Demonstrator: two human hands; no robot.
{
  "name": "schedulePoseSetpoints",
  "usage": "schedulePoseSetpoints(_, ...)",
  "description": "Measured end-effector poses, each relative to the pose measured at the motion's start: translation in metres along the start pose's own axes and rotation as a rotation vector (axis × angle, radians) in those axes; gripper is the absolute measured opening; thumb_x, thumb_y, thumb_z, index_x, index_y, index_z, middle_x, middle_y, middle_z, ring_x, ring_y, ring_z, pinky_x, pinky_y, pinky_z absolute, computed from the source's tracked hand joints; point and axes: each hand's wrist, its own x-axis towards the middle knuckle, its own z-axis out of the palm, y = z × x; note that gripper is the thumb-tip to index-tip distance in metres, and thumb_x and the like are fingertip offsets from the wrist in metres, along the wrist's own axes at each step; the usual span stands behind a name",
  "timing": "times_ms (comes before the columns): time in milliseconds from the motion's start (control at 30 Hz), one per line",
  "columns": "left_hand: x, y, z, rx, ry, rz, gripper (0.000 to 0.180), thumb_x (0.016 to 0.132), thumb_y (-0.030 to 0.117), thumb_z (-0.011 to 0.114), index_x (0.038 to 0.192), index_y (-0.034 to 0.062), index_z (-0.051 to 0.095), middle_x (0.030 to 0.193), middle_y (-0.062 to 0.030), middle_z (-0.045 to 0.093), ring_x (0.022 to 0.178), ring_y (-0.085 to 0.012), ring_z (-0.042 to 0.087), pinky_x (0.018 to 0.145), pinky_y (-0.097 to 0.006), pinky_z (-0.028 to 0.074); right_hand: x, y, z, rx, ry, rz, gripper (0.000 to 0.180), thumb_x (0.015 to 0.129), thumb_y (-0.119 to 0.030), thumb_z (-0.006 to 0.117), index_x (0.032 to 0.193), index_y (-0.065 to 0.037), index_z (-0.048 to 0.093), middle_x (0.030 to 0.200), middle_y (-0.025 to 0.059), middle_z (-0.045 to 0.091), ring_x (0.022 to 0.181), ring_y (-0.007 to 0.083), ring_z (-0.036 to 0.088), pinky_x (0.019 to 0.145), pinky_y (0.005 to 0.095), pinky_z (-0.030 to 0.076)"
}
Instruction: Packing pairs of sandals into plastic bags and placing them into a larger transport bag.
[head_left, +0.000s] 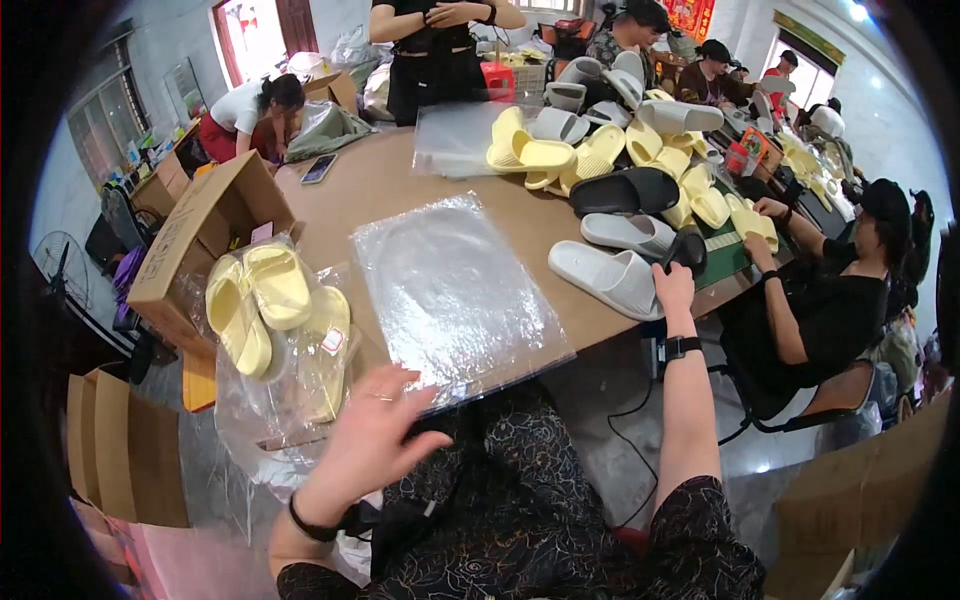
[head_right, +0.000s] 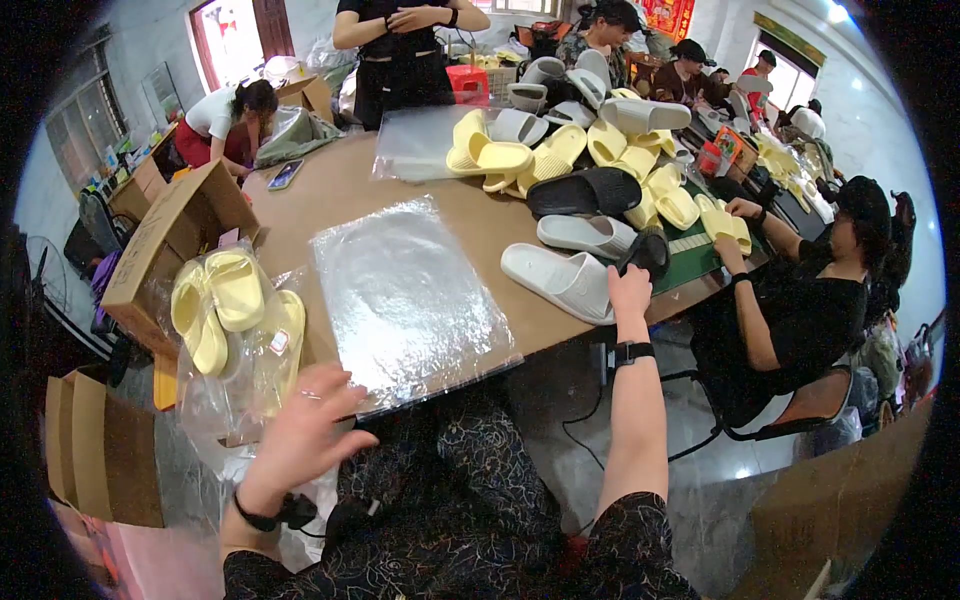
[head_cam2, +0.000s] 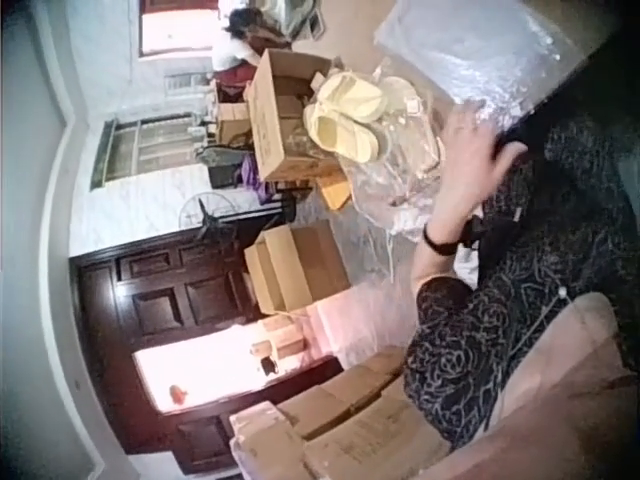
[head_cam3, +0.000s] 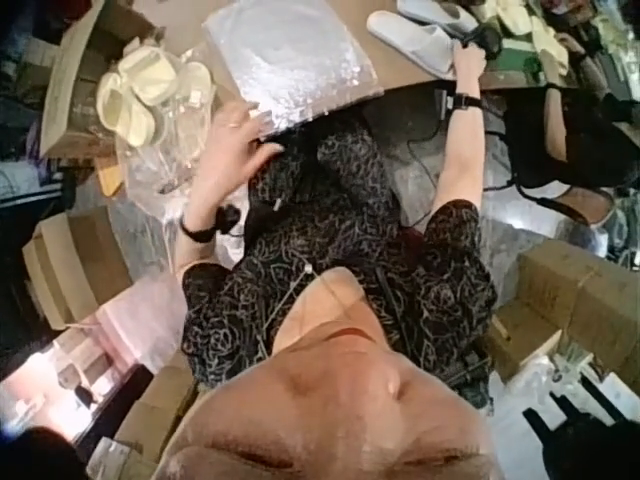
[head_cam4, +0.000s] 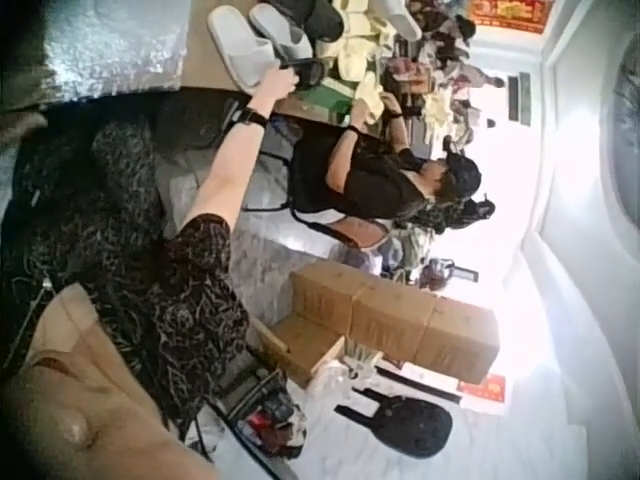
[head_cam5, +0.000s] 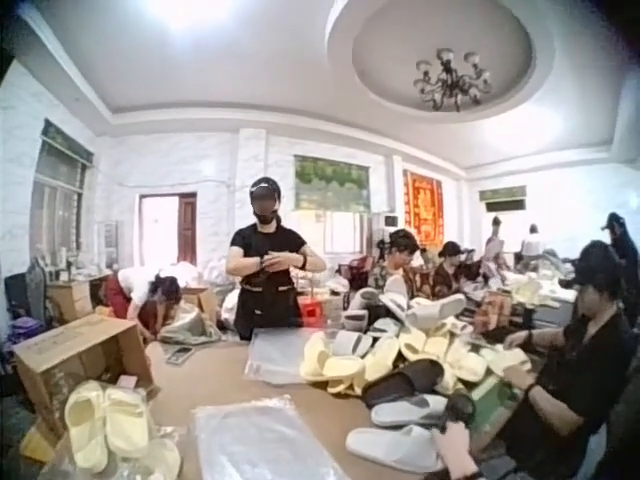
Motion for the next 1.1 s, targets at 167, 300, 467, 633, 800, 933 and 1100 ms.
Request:
schedulePoseSetpoints(167, 0.012, -0.041, 0.088, -0.075, -0.246, 0.007, 0.051, 0.080, 0.034, 0.076, 0.121, 0.0076, 0.061, 0.128, -0.0208, 0.055, 0.123, -0.0411, 0.049, 0.102, -0.047, 0.043, 0.005, 0.008, -0.017, 0.602, 0.117, 0.027, 0.034, 0.095, -0.026, 0.055, 0.108, 0.004, 0.066, 0.079, 0.0126, 0.063, 0.068, 0.0208, 0.055, 0.062, 0.0365, 0.042)
schedulePoseSetpoints(300, 0.017, -0.063, 0.130, 0.015, -0.209, -0.024, 0.053, 0.080, 0.032, 0.075, 0.124, 0.0083, 0.058, 0.132, -0.0222, 0.051, 0.124, -0.0453, 0.047, 0.103, -0.049, 0.043, 0.013, -0.003, -0.046, 0.984, 0.281, 0.007, 0.036, 0.096, -0.024, 0.059, 0.117, 0.005, 0.065, 0.084, 0.0005, 0.062, 0.073, 0.0082, 0.049, 0.063, 0.0284, 0.040)
schedulePoseSetpoints(467, 0.016, -0.073, 0.141, 0.053, -0.152, -0.107, 0.059, 0.080, 0.033, 0.076, 0.129, 0.0100, 0.053, 0.145, -0.0239, 0.041, 0.130, -0.0480, 0.041, 0.105, -0.051, 0.041, -0.001, -0.060, -0.094, 1.116, 0.200, -0.192, 0.035, 0.098, -0.020, 0.057, 0.121, 0.006, 0.063, 0.099, 0.0027, 0.065, 0.081, 0.0086, 0.054, 0.072, 0.0243, 0.043)
schedulePoseSetpoints(633, 0.011, -0.088, 0.145, 0.111, -0.078, -0.173, 0.064, 0.081, 0.039, 0.074, 0.133, 0.0108, 0.052, 0.147, -0.0215, 0.041, 0.132, -0.0481, 0.040, 0.107, -0.051, 0.039, -0.051, -0.124, -0.143, 1.291, -0.094, -0.148, 0.036, 0.098, -0.016, 0.056, 0.123, 0.010, 0.060, 0.108, 0.0069, 0.067, 0.090, 0.0126, 0.061, 0.084, 0.0260, 0.048)
schedulePoseSetpoints(800, 0.005, -0.094, 0.150, 0.013, -0.132, -0.235, 0.060, 0.083, 0.044, 0.071, 0.133, 0.0138, 0.054, 0.146, -0.0183, 0.044, 0.133, -0.0449, 0.039, 0.107, -0.051, 0.038, -0.070, -0.136, -0.118, 1.493, -0.458, -0.019, 0.026, 0.098, -0.018, 0.057, 0.110, 0.004, 0.065, 0.104, 0.0066, 0.067, 0.093, 0.0144, 0.064, 0.082, 0.0278, 0.050)
schedulePoseSetpoints(933, 0.002, -0.095, 0.149, 0.009, -0.092, -0.231, 0.059, 0.083, 0.044, 0.071, 0.131, 0.0139, 0.055, 0.145, -0.0171, 0.045, 0.133, -0.0428, 0.041, 0.108, -0.049, 0.039, -0.098, -0.159, -0.080, 1.093, -0.444, -0.198, 0.034, 0.097, -0.019, 0.058, 0.116, 0.009, 0.064, 0.099, 0.0024, 0.067, 0.088, 0.0097, 0.059, 0.080, 0.0242, 0.047)
schedulePoseSetpoints(1100, 0.005, -0.093, 0.150, -0.025, -0.085, -0.237, 0.059, 0.082, 0.045, 0.071, 0.130, 0.0132, 0.057, 0.144, -0.0170, 0.047, 0.134, -0.0418, 0.041, 0.108, -0.049, 0.038, -0.133, -0.161, 0.005, 0.769, -0.234, -0.611, 0.033, 0.091, -0.019, 0.064, 0.116, 0.002, 0.064, 0.107, 0.0096, 0.068, 0.093, 0.0227, 0.063, 0.085, 0.0334, 0.049)
